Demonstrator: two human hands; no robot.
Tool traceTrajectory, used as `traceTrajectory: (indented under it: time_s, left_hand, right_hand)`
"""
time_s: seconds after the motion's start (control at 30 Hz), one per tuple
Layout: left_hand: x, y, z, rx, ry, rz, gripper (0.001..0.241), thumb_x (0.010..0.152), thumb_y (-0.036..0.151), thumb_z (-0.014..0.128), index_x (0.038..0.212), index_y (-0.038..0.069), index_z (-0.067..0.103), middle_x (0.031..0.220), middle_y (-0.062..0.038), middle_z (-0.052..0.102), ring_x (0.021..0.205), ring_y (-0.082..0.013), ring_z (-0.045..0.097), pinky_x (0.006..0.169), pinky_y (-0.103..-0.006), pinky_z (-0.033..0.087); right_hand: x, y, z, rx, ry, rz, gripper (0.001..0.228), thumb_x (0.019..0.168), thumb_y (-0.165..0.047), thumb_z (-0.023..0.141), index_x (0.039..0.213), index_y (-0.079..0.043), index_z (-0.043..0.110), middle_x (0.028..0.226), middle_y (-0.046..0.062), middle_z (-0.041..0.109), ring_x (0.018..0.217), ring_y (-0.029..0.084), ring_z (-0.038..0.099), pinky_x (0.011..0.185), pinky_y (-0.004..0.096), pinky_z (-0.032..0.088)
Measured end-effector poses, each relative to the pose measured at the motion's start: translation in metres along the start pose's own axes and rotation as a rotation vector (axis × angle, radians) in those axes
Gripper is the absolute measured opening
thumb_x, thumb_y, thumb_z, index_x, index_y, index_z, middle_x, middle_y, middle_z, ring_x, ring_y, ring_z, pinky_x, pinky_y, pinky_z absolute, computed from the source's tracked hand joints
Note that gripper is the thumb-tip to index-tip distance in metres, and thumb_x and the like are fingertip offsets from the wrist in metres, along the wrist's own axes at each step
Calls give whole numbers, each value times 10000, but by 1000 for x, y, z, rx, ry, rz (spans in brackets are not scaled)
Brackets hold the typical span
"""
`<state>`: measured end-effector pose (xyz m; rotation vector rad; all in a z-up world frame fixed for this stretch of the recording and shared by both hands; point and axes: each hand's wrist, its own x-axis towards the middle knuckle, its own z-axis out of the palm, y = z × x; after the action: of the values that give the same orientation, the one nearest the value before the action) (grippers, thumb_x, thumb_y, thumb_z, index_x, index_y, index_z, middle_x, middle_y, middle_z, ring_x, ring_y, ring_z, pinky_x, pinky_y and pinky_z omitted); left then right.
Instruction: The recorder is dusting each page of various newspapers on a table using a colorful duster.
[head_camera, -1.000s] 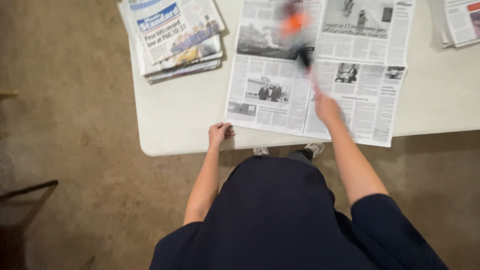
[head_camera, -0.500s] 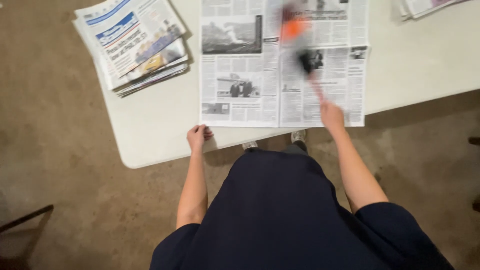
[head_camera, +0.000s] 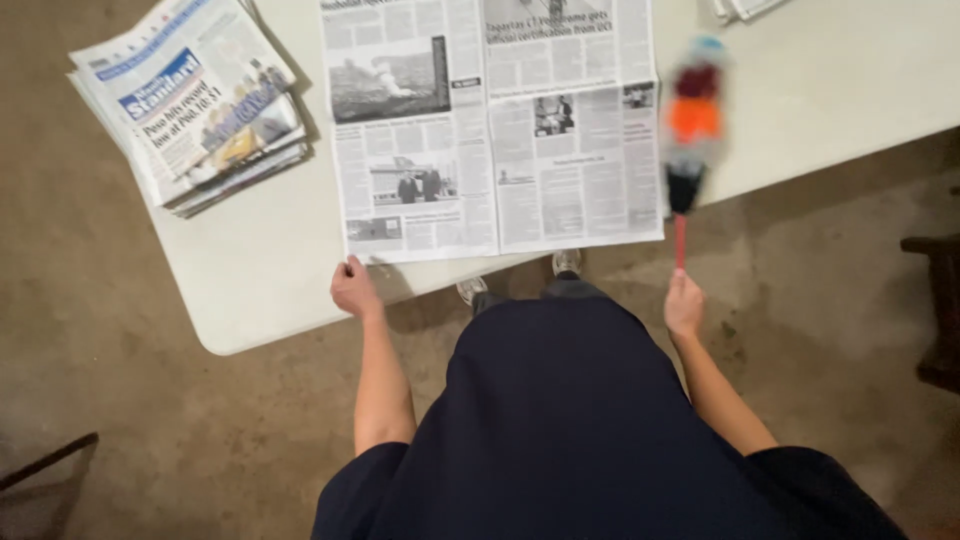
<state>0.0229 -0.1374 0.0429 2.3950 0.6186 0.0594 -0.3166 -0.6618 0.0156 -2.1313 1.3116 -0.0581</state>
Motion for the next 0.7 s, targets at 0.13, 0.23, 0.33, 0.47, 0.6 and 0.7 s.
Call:
traceTrajectory:
  time_s: [0.13, 0.23, 0.33, 0.47, 0.6, 0.7]
  left_hand:
    - [-62, 52, 25, 17, -5, 486, 155, 922, 198, 755, 874, 73, 677, 988, -80, 663, 1037, -312, 612, 921, -443, 506]
    - [-105, 98, 55, 18, -224, 723, 374, 907, 284, 748, 1238, 131, 666, 1419, -148, 529, 1372, -398, 450, 1138, -537, 370]
    - [-140, 137, 80, 144, -378, 813, 643, 871, 416, 760, 1442, 203, 555, 1611, -167, 350, 1505, -457, 234, 1181, -666, 184]
    - [-175, 153, 113, 266, -471, 800, 766, 872, 520, 749, 1534, 287, 441, 1676, -132, 222, 1542, -451, 100, 1167, -763, 58]
    - [-186, 166, 128, 317, -498, 749, 781, 886, 500, 736, 1567, 332, 393, 1697, -105, 177, 1558, -443, 61, 1151, -796, 31]
    - [-196, 199, 113, 324, -501, 720, 745, 847, 405, 758, 1515, 299, 445, 1671, -121, 210, 1543, -444, 80, 1145, -788, 38]
  right_hand:
    - [12, -22, -9, -172, -49, -309, 372, 1062, -401, 499, 1028, -98, 713, 762, 301, 640, 752, 535, 628, 631, 617, 477]
    - [26, -48, -42, -307, -238, -511, 343, 1045, -392, 507, 1006, -101, 685, 702, 272, 649, 687, 528, 624, 618, 621, 476]
    - [68, -43, -49, -423, -207, -530, 327, 1052, -378, 498, 988, -115, 681, 729, 259, 663, 712, 508, 648, 650, 625, 486]
    - [130, -18, -42, -296, -14, -399, 396, 1097, -389, 499, 966, -79, 707, 748, 289, 642, 723, 516, 630, 635, 598, 483]
    - [156, -20, -55, 100, 44, -256, 536, 1142, -380, 442, 800, -15, 634, 706, 216, 599, 695, 401, 613, 675, 501, 468]
    - [158, -16, -61, 155, -2, -244, 552, 1129, -391, 439, 775, -4, 609, 676, 189, 572, 660, 346, 597, 668, 467, 462]
